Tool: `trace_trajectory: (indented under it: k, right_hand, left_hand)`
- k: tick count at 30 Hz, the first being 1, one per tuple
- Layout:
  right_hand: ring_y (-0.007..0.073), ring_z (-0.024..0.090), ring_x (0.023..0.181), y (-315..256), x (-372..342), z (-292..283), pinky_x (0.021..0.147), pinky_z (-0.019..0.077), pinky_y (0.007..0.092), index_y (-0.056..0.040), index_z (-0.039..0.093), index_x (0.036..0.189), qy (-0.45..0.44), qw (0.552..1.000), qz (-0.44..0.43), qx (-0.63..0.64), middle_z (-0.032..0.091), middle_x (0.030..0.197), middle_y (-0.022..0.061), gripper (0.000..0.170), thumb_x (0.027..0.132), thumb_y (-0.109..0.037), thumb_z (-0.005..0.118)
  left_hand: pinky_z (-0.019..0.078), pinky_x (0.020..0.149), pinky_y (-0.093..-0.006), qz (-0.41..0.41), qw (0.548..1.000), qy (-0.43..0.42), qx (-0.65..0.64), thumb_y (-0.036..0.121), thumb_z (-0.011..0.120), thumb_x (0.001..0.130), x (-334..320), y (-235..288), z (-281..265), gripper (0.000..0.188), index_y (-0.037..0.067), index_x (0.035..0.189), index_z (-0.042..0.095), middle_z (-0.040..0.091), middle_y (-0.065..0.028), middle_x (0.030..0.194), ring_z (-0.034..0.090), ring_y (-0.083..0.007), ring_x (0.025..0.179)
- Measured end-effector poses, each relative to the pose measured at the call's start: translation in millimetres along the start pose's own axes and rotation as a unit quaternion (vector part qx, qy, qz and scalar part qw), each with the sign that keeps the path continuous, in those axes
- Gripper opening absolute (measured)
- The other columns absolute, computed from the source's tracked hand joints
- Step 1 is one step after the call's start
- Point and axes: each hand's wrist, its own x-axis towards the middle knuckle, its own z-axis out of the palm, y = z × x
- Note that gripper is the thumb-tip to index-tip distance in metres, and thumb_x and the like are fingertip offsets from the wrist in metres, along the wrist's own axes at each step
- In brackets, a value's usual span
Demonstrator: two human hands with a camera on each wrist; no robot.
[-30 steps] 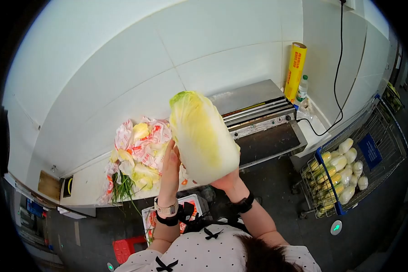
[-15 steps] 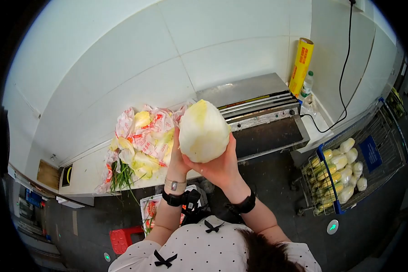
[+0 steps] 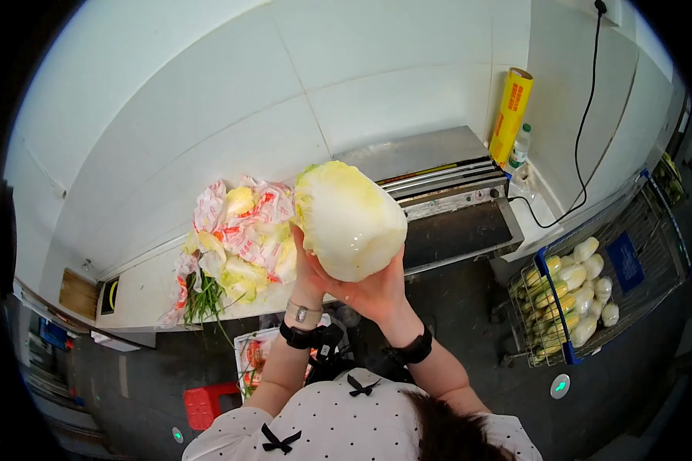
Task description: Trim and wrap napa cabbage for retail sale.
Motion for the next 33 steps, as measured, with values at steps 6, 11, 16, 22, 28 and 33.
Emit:
trace_trajectory:
  k: [6, 11, 16, 22, 28, 33]
  right_hand:
    - [0.0386, 0.043, 0.114, -6.9, -3.3, -19.3, 0.091, 0.0349, 0.0590, -0.0158, 0.032, 0.136, 0.022, 0.999, 0.043, 0.020, 0.037, 0.134, 0.0137, 0.069, 0.083, -0.060, 0.038]
    - [0.0483, 0.044, 0.111, -26.0, -8.0, -29.1, 0.086, 0.0322, 0.0693, -0.0083, 0.027, 0.137, 0.039, 0.988, 0.114, -0.095, 0.038, 0.131, 0.0235, 0.075, 0.083, -0.061, 0.036]
    - [0.0220, 0.058, 0.097, -51.1, -14.3, -30.9, 0.073, 0.0514, 0.0401, -0.0051, 0.042, 0.126, 0.211, 0.766, -0.020, -0.606, 0.053, 0.116, 0.0114, 0.045, 0.092, -0.034, 0.043]
    - [0.0182, 0.055, 0.096, -54.8, -5.9, 19.5, 0.085, 0.0430, 0.0295, 0.0007, 0.047, 0.119, 0.158, 0.528, -0.276, -0.788, 0.058, 0.105, 0.0124, 0.040, 0.082, -0.011, 0.058]
    - [0.0320, 0.047, 0.106, 8.5, 10.9, 51.5, 0.091, 0.0385, 0.0378, -0.0029, 0.033, 0.132, 0.092, 0.313, -0.249, -0.912, 0.048, 0.117, 0.0169, 0.085, 0.061, -0.014, 0.077]
    - [0.0255, 0.049, 0.101, 5.2, 14.6, 46.7, 0.089, 0.0397, 0.0347, -0.0031, 0.034, 0.132, 0.093, 0.329, -0.276, -0.898, 0.049, 0.117, 0.0133, 0.086, 0.058, -0.005, 0.078]
  left_hand:
    - [0.0360, 0.099, -0.0458, -0.085, 0.944, -0.185, -0.260, 0.060, 0.037, 0.085, -1.9, -18.4, -35.4, 0.069, 0.014, 0.136, 0.030, 0.037, -0.0092, 0.137, 0.039, -0.0287, 0.123]
    - [0.0400, 0.096, -0.0466, 0.023, 0.996, -0.052, -0.065, 0.063, 0.050, 0.077, -15.2, -21.0, -29.8, 0.078, 0.013, 0.134, 0.034, 0.041, -0.0103, 0.134, 0.044, -0.0292, 0.119]
    - [0.0404, 0.096, -0.0460, 0.078, 0.997, -0.015, -0.009, 0.065, 0.058, 0.070, -18.8, -12.0, -17.4, 0.086, 0.012, 0.133, 0.034, 0.044, -0.0089, 0.131, 0.046, -0.0277, 0.117]
    - [0.0395, 0.098, -0.0425, 0.058, 0.997, -0.052, 0.003, 0.051, 0.066, 0.071, -31.3, -6.5, -30.7, 0.083, 0.010, 0.134, 0.032, 0.045, -0.0093, 0.130, 0.046, -0.0263, 0.117]
    - [0.0380, 0.099, -0.0406, 0.063, 0.997, 0.041, 0.030, 0.034, 0.069, 0.069, -33.4, -2.3, -12.6, 0.084, 0.008, 0.136, 0.026, 0.041, -0.0106, 0.132, 0.044, -0.0264, 0.119]
    - [0.0383, 0.099, -0.0398, 0.095, 0.992, 0.025, 0.073, 0.031, 0.066, 0.070, -33.6, 1.9, -25.3, 0.082, 0.007, 0.136, 0.024, 0.040, -0.0114, 0.132, 0.042, -0.0272, 0.120]
